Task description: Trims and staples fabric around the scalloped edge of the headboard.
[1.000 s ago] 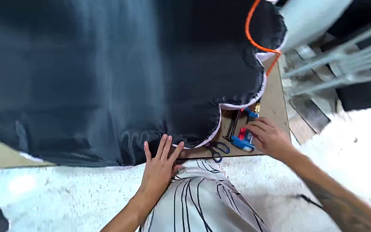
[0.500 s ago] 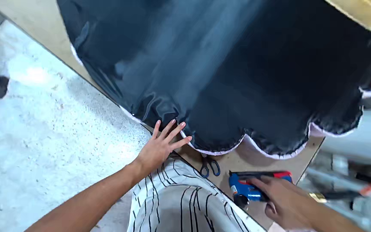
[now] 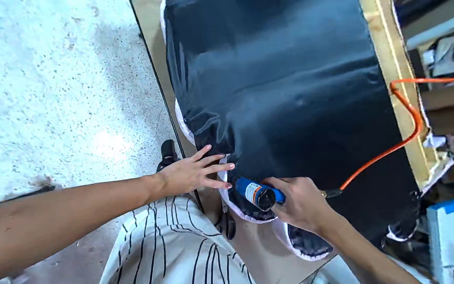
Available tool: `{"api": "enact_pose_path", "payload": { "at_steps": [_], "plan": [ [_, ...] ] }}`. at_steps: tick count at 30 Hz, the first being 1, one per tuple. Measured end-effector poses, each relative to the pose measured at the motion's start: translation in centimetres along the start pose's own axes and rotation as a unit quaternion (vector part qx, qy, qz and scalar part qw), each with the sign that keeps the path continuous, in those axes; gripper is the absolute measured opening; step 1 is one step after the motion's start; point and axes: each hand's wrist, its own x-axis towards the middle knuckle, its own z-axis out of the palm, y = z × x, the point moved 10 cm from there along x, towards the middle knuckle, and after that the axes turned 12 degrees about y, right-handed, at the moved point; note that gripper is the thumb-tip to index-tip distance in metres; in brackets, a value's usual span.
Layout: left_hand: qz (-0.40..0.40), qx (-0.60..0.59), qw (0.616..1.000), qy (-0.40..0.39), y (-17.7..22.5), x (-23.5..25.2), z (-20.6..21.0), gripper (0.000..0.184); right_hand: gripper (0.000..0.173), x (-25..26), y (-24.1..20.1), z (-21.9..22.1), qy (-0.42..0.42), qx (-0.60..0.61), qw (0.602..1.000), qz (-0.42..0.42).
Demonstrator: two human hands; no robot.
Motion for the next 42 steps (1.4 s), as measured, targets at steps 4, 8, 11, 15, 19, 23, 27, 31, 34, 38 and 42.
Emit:
{"api": "enact_pose_path", "payload": {
  "at_steps": [4,8,11,15,19,23,27,31,34,38,42],
  "plan": [
    [-0.001,-0.009,1.000,-0.007,-0.4,-0.2,0.1,0.098,0.029,0.9,0.2,0.8,-0.014,-0.006,1.000,-0.016],
    [0.002,-0.017,1.000,0.006,-0.5,-0.2,-0.1,0.093,0.031,1.2,-0.3,1.2,-0.032,-0.014,0.999,-0.017],
    [0.001,-0.008,1.000,-0.004,-0.6,-0.2,-0.1,0.091,0.029,1.7,-0.5,1.5,-0.049,-0.039,0.998,-0.014],
    [-0.005,-0.032,0.999,-0.012,-0.5,-0.2,-0.6,0.084,0.031,1.6,-0.7,1.1,-0.047,-0.040,0.998,-0.022],
    [-0.195,-0.142,0.963,0.116,-1.1,-0.3,-3.1,0.038,0.039,0.1,0.8,-1.1,-0.009,0.012,1.000,0.026],
    [-0.533,-0.240,0.764,0.274,-2.0,-1.3,-2.4,0.040,0.037,-1.9,2.2,-3.0,0.049,0.013,0.995,0.088],
    [-0.610,-0.234,0.721,0.232,-2.1,0.4,-0.1,0.046,0.037,-3.3,2.8,-3.4,0.070,-0.018,0.992,0.106],
    [-0.615,-0.197,0.721,0.250,-2.6,0.3,-1.1,0.044,0.039,-4.9,3.2,-3.1,0.080,-0.022,0.990,0.114],
    [-0.627,-0.172,0.717,0.252,-2.6,0.3,-1.3,0.039,0.039,-5.5,3.4,-2.6,0.083,-0.024,0.990,0.114],
    [-0.640,-0.126,0.723,0.226,-3.2,0.4,-1.2,0.033,0.038,-5.3,3.5,-2.1,0.092,-0.020,0.989,0.111],
    [-0.654,-0.123,0.711,0.227,-3.3,0.1,-1.0,0.026,0.038,-4.7,3.8,-2.0,0.102,-0.027,0.988,0.115]
  ]
}}
